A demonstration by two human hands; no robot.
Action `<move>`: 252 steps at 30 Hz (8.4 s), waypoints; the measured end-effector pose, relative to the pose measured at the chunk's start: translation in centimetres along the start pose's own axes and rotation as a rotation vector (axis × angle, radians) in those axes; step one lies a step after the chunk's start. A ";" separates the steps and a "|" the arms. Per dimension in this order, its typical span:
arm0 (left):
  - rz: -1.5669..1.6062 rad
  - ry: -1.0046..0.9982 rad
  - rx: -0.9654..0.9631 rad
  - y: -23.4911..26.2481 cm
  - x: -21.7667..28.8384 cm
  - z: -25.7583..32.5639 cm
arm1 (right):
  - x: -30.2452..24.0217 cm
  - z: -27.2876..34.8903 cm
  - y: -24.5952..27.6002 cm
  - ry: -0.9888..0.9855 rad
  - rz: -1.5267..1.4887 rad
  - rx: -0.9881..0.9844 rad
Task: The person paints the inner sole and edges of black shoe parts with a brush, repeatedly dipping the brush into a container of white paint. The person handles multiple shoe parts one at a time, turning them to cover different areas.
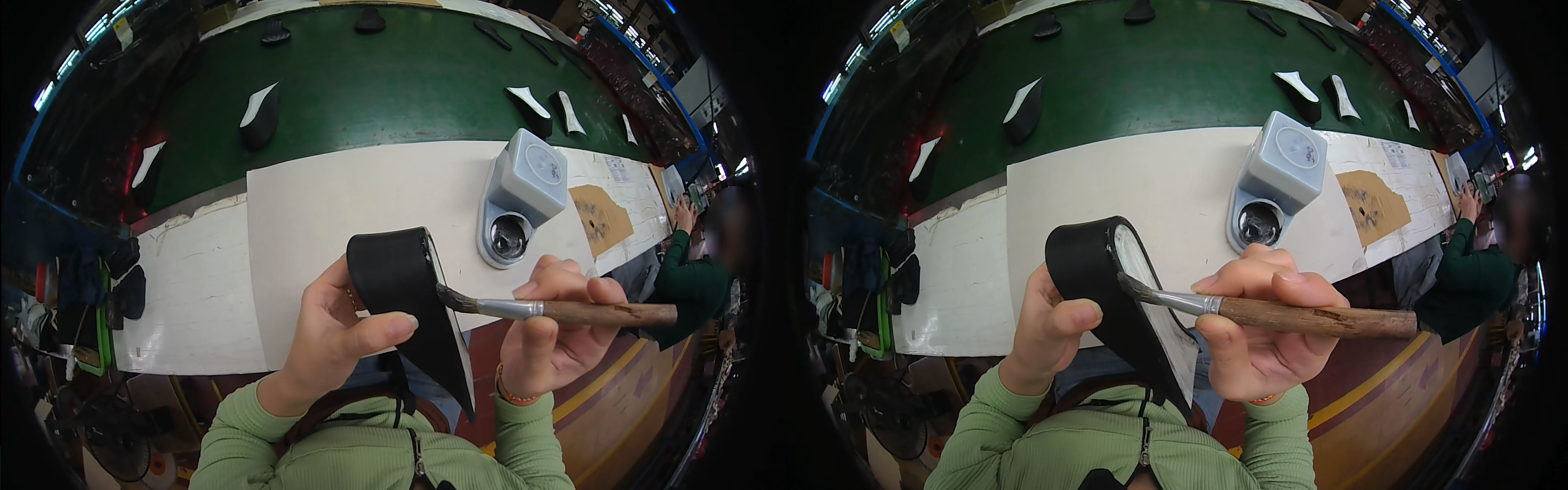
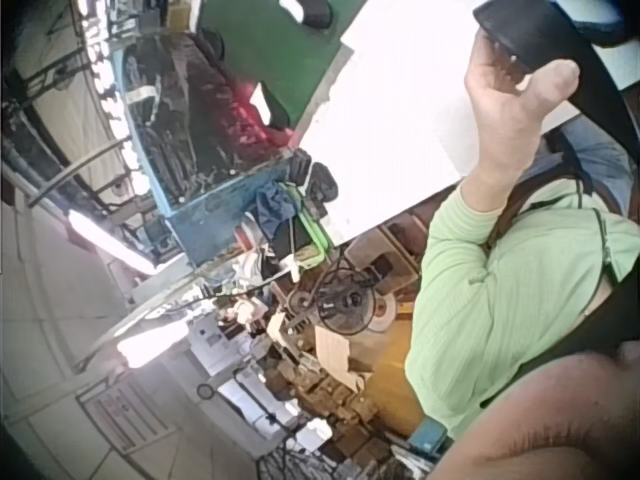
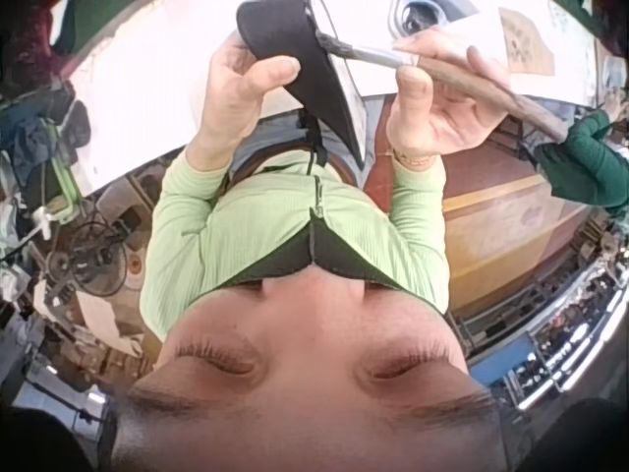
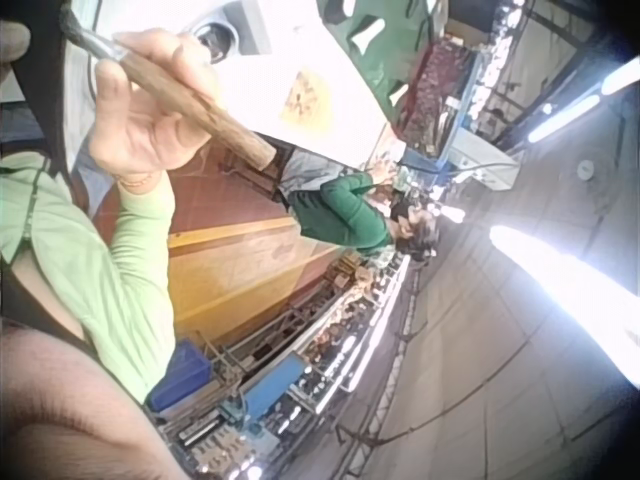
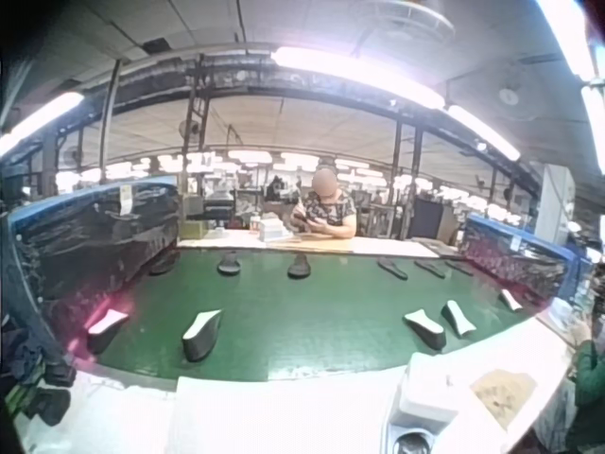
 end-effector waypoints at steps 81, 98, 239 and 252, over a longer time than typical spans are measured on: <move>0.452 0.250 -0.169 1.4 -3.1 -0.7 | 1.8 0.4 0.5 -0.594 -0.431 0.002; 0.209 0.049 -0.111 0.4 -2.6 -0.3 | 0.1 0.4 0.1 -0.308 -0.125 0.202; 0.043 -0.163 0.056 0.0 -1.2 -0.9 | 0.1 1.3 0.3 -0.181 -0.113 0.037; 0.038 -0.151 0.120 0.2 -0.9 -0.9 | -0.3 1.6 0.6 -0.188 -0.090 -0.037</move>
Point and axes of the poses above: each hand's wrist, its own z-axis away from the middle knuckle, its own y-axis out of the back of the hand, x = y × z, the point moved 2 cm from there along -z, towards the middle knuckle, and after that the axes turned 14 degrees about z, right-handed, at the moved point
